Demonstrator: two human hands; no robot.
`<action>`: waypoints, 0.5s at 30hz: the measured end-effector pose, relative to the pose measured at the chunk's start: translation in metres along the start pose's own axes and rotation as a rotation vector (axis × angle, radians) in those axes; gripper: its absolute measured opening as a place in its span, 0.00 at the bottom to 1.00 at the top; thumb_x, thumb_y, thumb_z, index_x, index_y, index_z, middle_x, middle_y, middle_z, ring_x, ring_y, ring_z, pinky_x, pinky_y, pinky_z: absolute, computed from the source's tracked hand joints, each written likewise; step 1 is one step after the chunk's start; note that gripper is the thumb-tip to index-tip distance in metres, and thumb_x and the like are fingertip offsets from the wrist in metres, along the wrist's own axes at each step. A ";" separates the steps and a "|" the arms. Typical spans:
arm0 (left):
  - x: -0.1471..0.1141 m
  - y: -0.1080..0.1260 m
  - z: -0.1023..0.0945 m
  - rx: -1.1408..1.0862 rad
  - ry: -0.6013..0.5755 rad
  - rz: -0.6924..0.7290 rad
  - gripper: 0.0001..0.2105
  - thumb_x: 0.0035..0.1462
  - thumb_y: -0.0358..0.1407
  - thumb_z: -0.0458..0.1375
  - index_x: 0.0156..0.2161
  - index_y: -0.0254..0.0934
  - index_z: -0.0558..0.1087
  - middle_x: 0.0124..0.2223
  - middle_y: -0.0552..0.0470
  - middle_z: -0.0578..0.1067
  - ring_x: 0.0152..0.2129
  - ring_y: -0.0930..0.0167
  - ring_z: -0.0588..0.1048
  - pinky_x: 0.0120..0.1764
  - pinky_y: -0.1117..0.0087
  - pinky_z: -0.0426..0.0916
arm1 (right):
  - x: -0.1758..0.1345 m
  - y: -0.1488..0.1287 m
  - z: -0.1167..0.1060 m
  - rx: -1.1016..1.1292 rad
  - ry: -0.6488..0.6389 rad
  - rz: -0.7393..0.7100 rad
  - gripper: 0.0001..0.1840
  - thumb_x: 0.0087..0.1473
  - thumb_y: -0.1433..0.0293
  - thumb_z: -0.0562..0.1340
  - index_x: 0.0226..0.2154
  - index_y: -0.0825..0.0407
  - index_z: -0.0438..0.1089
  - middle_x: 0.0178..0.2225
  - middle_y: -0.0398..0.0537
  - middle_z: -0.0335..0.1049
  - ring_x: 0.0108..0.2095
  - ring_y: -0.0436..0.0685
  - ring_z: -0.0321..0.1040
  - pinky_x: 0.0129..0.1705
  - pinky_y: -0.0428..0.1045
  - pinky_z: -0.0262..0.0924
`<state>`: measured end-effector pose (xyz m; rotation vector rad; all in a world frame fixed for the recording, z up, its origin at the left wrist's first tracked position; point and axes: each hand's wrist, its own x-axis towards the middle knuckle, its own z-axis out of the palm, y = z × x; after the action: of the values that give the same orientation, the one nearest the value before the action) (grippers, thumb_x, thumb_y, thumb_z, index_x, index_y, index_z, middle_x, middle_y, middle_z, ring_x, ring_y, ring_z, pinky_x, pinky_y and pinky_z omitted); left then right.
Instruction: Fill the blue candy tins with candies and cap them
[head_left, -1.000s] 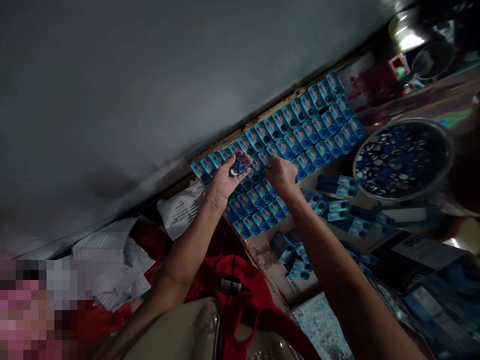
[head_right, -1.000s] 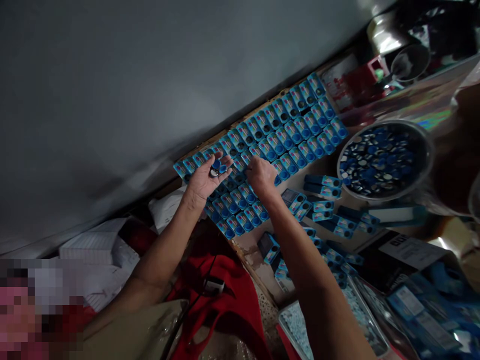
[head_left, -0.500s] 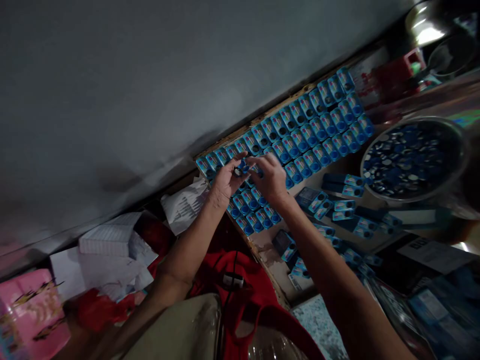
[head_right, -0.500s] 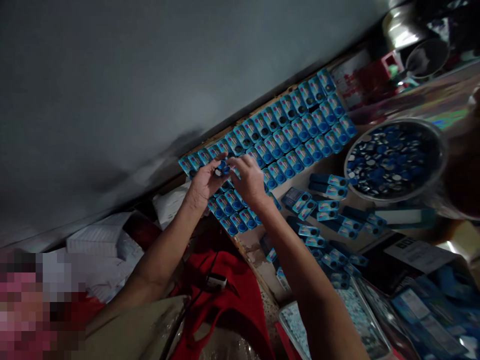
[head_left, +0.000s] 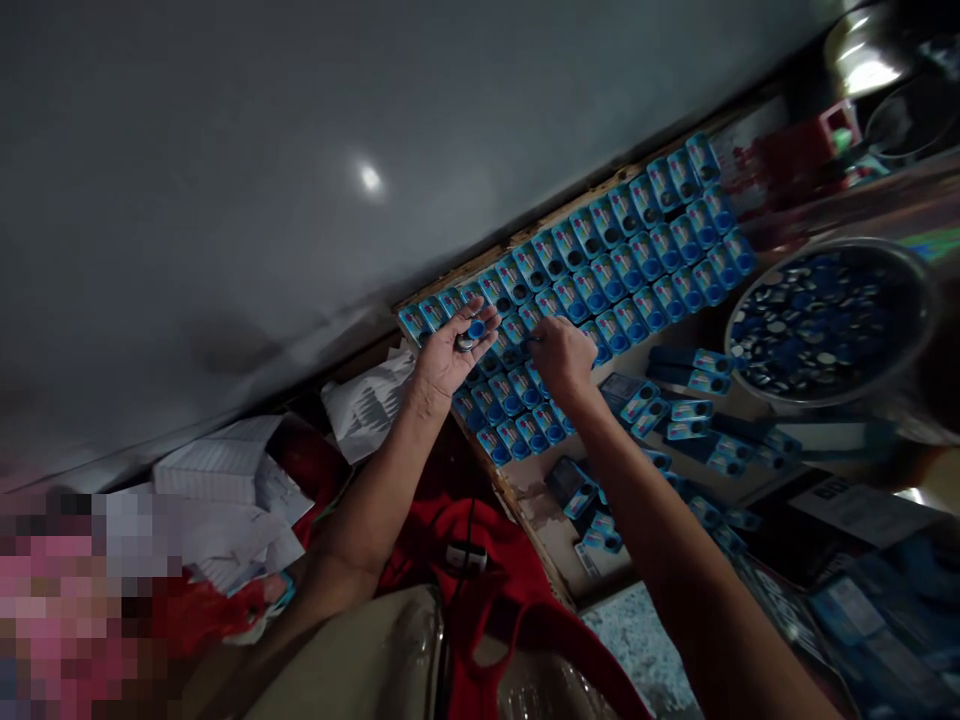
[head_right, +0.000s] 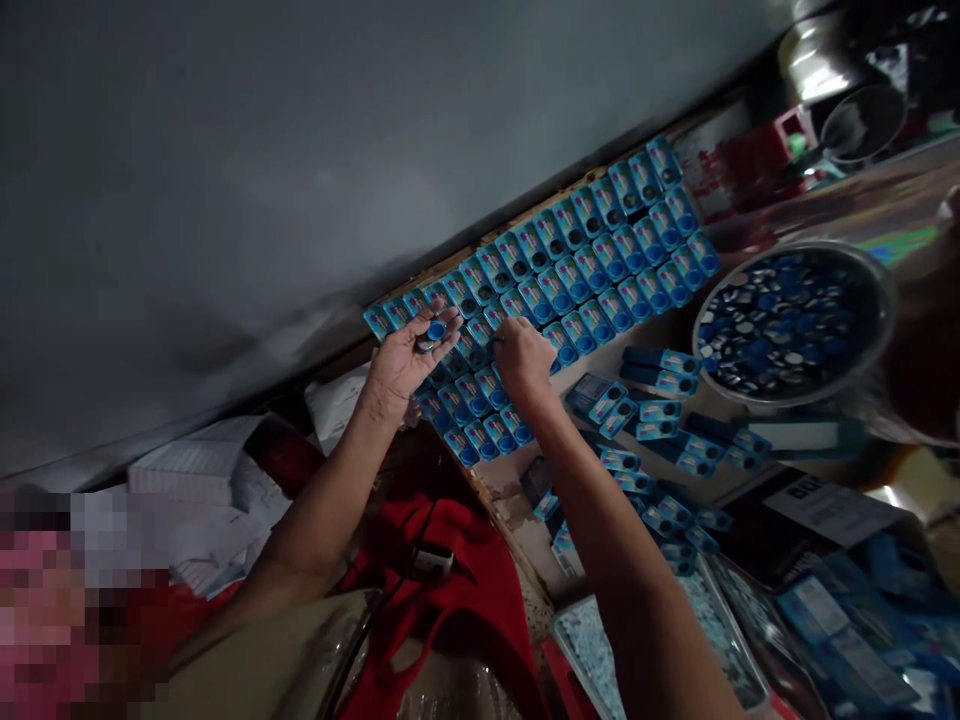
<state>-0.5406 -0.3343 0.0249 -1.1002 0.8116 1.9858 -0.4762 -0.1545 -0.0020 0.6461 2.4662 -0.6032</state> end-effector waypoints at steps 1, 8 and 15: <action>0.001 0.000 -0.002 0.001 0.000 0.001 0.15 0.64 0.24 0.53 0.49 0.33 0.79 0.44 0.45 0.84 0.47 0.67 0.83 0.64 0.60 0.70 | 0.004 -0.003 -0.002 -0.046 -0.031 0.024 0.08 0.58 0.68 0.66 0.41 0.47 0.77 0.45 0.52 0.80 0.44 0.63 0.77 0.42 0.52 0.63; 0.007 -0.006 -0.014 -0.074 0.003 -0.010 0.21 0.63 0.22 0.56 0.58 0.38 0.77 0.47 0.47 0.84 0.54 0.66 0.81 0.63 0.61 0.73 | 0.024 -0.008 -0.011 -0.157 -0.116 0.078 0.10 0.54 0.63 0.71 0.39 0.45 0.74 0.39 0.47 0.80 0.41 0.62 0.76 0.40 0.51 0.61; -0.009 -0.012 -0.008 0.063 0.001 0.034 0.10 0.63 0.22 0.59 0.43 0.35 0.80 0.39 0.50 0.83 0.53 0.67 0.82 0.63 0.62 0.72 | -0.014 -0.020 -0.004 0.164 0.095 -0.242 0.10 0.62 0.67 0.64 0.46 0.47 0.78 0.44 0.50 0.77 0.44 0.59 0.74 0.48 0.51 0.67</action>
<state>-0.5242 -0.3362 0.0274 -1.0577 0.8930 1.9738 -0.4782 -0.1723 0.0147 0.4485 2.6249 -0.8940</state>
